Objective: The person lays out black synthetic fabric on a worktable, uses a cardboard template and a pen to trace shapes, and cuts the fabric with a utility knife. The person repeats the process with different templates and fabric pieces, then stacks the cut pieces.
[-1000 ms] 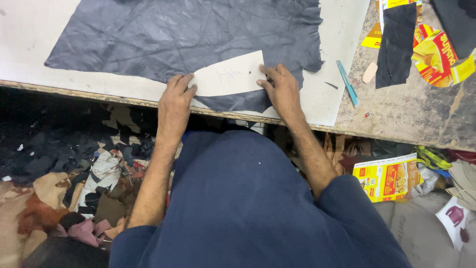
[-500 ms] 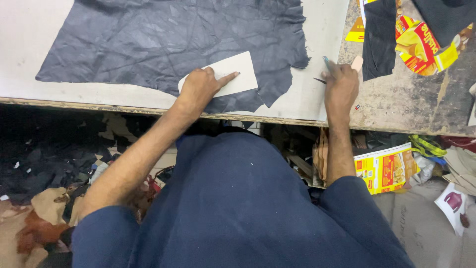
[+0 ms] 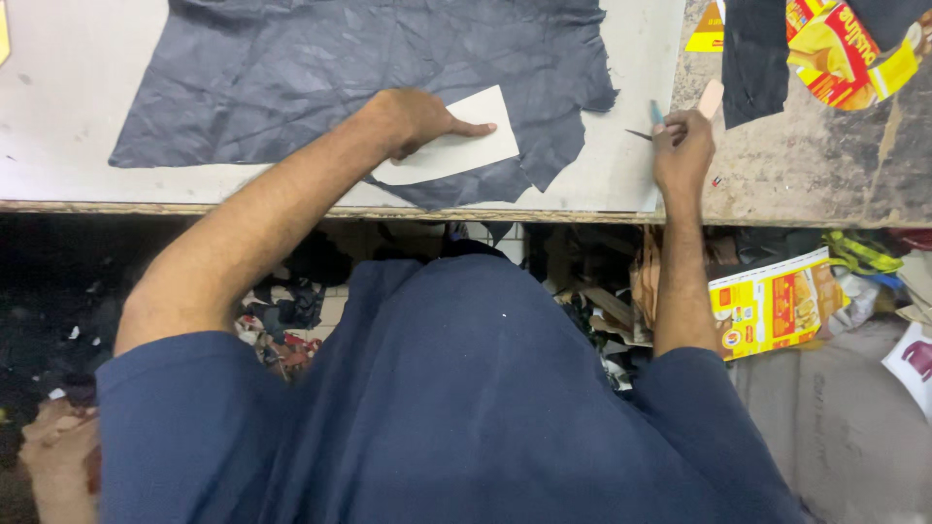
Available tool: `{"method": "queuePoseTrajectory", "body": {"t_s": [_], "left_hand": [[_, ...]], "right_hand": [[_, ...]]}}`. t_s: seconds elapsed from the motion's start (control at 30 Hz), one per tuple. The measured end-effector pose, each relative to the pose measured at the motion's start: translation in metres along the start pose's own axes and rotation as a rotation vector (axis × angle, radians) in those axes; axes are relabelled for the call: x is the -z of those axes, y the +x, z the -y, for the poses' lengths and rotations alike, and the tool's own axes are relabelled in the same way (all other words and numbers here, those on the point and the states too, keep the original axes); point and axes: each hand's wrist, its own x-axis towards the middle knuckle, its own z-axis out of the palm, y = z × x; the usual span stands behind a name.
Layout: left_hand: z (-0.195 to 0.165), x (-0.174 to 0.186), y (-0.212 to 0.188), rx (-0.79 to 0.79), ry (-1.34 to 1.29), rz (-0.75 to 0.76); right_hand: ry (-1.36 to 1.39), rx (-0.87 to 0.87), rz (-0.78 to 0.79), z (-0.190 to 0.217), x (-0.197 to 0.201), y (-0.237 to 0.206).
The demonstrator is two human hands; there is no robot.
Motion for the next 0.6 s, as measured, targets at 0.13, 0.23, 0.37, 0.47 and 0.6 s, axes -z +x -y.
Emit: {"method": "queuePoseTrajectory", "body": {"t_s": [0.13,0.23,0.37,0.47,0.6], "left_hand": [[-0.003,0.016,-0.019,-0.002,-0.104,-0.002],[-0.005,0.023,-0.029,0.002,-0.121,0.008],[0.000,0.019,-0.026,0.032,-0.201,0.031],[0.005,0.005,-0.014,0.034,-0.223,-0.035],[0.007,-0.009,-0.003,-0.135,0.124,-0.260]], "right_hand": [[0.053,0.200,-0.245,0.059,-0.006,-0.044],[0.027,0.257,0.095,0.134,-0.049,-0.107],[0.096,0.466,0.239,0.227,-0.121,-0.165],[0.058,0.421,0.203,0.265,-0.160,-0.166],[0.012,0.308,0.196,0.284,-0.181,-0.167]]}}
